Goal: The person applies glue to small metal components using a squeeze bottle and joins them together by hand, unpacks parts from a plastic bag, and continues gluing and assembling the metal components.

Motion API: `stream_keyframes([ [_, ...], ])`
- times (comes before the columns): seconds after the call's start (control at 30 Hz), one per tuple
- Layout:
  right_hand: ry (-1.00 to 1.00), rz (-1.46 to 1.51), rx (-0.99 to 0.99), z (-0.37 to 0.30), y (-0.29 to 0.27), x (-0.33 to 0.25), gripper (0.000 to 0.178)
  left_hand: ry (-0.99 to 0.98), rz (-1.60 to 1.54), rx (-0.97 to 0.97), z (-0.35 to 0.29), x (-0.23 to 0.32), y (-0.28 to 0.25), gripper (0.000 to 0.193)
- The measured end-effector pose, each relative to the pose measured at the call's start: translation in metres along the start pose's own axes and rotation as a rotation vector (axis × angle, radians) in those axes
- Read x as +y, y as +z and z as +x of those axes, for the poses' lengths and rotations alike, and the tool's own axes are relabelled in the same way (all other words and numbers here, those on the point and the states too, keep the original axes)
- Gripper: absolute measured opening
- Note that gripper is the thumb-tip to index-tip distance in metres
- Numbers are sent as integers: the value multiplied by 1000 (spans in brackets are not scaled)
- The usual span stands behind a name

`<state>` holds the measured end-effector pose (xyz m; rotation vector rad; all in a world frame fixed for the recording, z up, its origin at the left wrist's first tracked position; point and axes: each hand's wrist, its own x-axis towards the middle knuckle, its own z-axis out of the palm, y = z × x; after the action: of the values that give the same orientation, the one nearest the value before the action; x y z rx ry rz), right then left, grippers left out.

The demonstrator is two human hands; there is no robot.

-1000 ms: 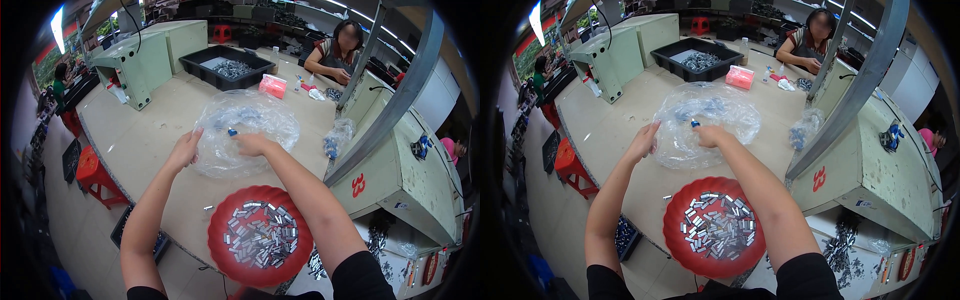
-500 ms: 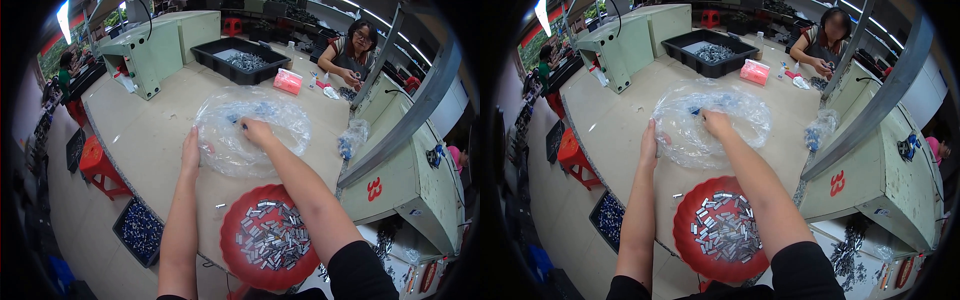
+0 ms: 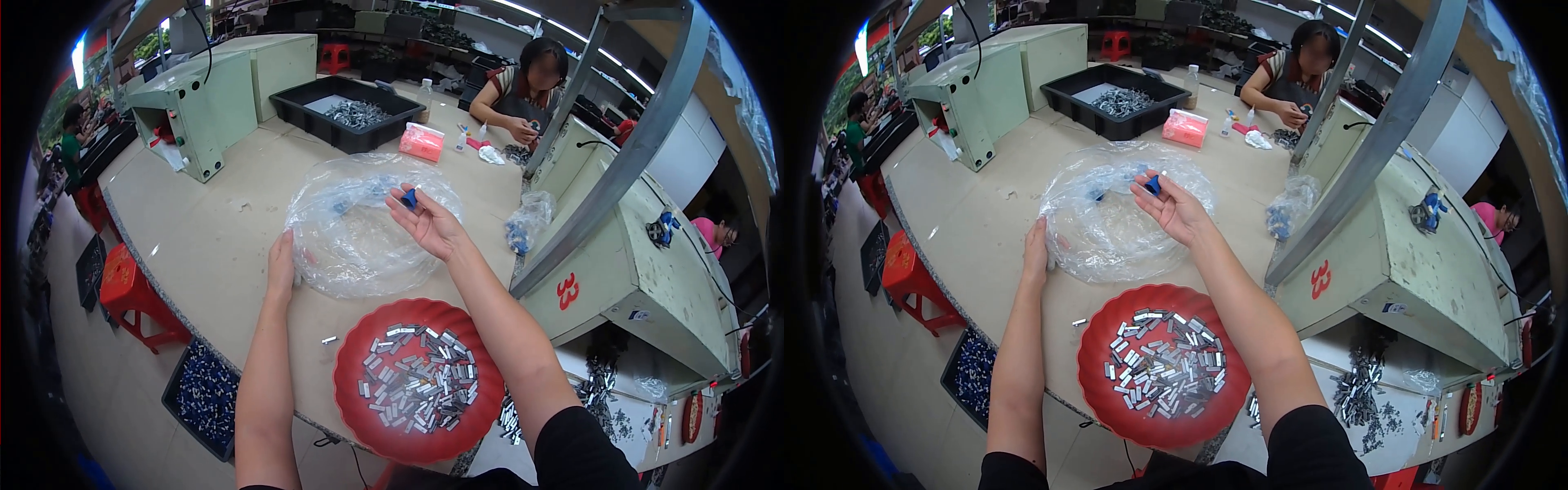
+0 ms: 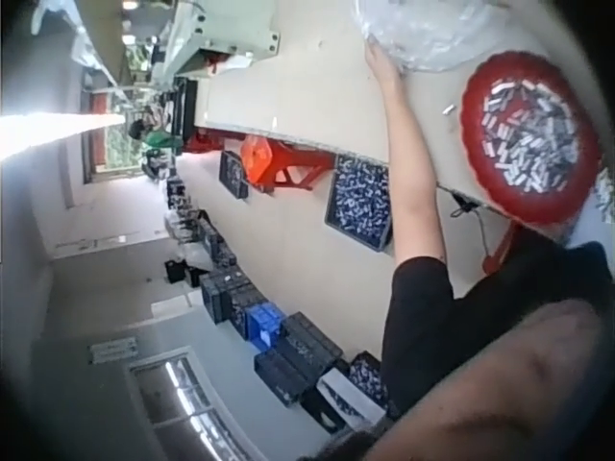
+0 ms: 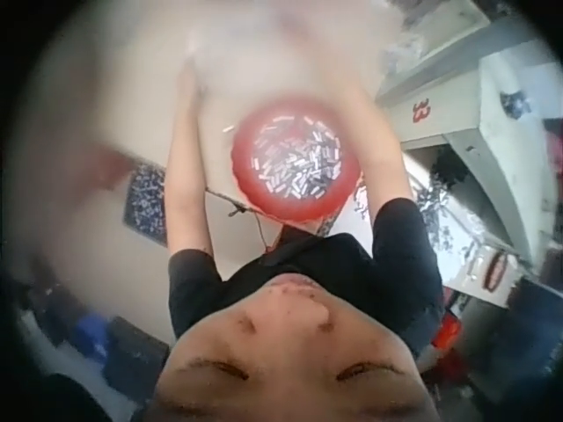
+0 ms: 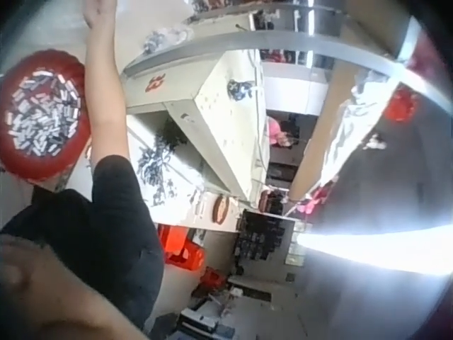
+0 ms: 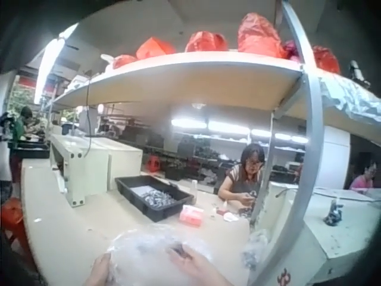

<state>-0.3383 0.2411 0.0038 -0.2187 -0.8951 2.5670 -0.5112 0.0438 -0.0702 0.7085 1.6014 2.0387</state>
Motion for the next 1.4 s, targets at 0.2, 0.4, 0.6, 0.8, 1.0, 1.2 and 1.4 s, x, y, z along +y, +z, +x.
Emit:
stream_keyframes([
  [0.2, 0, -14, 61, -12, -3, -5, 27, -24, -14, 0, 1, 3, 3, 38],
  [0.4, 62, 165, -81, -20, 2, -6, 28, -21, 17, -6, 0, 2, -1, 39],
  [0.6, 101, 376, -498, -23, -21, -15, 20, -22, 53, -5, -1, 5, 6, 40],
  [0.8, -216, -210, -30, -41, 8, -12, 14, -27, 53, -14, 0, 0, -1, 40],
  [1.0, -586, -828, -10, -36, 8, -1, 15, -41, 41, 2, 1, -2, 0, 40],
  [1.2, -765, -995, 76, -33, 11, 9, 22, -36, 74, -29, 1, -3, -5, 42],
  [1.4, -890, -1689, 3, -22, 2, 9, 27, -42, 100, -38, 8, -9, -4, 43],
])
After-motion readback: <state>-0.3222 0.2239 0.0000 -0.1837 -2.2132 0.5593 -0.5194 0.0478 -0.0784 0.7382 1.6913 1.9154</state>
